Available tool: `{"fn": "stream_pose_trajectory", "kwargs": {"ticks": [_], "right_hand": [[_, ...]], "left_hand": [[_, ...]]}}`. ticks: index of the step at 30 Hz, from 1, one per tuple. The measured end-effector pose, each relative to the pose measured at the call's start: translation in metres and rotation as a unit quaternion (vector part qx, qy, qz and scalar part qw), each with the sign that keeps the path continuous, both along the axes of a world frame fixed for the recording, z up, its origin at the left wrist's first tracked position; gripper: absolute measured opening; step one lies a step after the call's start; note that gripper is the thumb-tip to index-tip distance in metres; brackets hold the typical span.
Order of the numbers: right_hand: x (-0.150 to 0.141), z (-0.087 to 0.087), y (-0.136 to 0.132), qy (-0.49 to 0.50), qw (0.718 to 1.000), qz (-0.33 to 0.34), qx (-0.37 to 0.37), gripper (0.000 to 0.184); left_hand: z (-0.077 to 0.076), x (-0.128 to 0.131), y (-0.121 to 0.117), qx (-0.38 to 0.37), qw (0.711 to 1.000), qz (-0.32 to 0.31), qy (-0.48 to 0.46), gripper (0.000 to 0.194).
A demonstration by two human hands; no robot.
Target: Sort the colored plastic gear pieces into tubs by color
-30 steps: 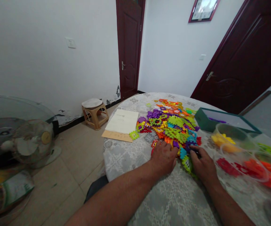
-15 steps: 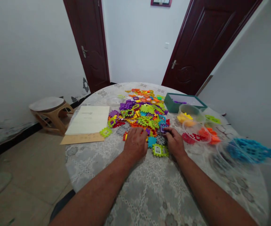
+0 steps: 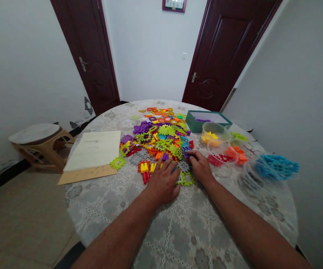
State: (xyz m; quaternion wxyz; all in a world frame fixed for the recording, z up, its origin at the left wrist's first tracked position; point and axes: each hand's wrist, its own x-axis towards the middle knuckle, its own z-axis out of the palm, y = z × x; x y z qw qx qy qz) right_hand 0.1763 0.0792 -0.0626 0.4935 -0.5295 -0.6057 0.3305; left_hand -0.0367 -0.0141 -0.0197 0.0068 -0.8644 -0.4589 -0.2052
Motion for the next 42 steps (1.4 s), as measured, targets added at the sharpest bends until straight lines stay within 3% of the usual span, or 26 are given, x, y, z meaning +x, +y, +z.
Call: {"fn": "stream_pose_trajectory", "kwargs": {"ticks": [8, 15, 24, 30, 34, 38, 42], "right_hand": [[-0.002, -0.001, 0.001, 0.037, 0.999, 0.006, -0.006, 0.034], [-0.003, -0.003, 0.007, 0.052, 0.999, 0.006, 0.01, 0.049], [-0.008, 0.001, 0.005, 0.034, 0.999, 0.01, 0.029, 0.056], [-0.011, 0.007, -0.003, -0.017, 0.997, -0.026, 0.074, 0.057], [-0.022, 0.018, -0.023, -0.042, 0.989, 0.01, 0.143, 0.055], [-0.038, 0.028, -0.047, -0.084, 0.977, 0.103, 0.168, 0.055], [-0.044, 0.033, -0.053, -0.136, 0.961, 0.146, 0.194, 0.054]], "left_hand": [[0.002, -0.008, 0.001, 0.008, 1.0, 0.028, 0.0, 0.053], [0.01, -0.03, 0.008, 0.027, 0.997, 0.072, -0.004, 0.045], [0.007, -0.024, 0.009, 0.006, 0.999, -0.002, -0.042, 0.03], [0.008, -0.028, 0.013, 0.013, 0.989, -0.014, -0.145, 0.033], [0.014, -0.028, 0.014, -0.001, 0.966, 0.045, -0.255, 0.034], [0.022, -0.028, 0.014, -0.124, 0.918, 0.092, -0.366, 0.042], [0.025, -0.029, 0.017, -0.217, 0.855, 0.115, -0.456, 0.022]]}}
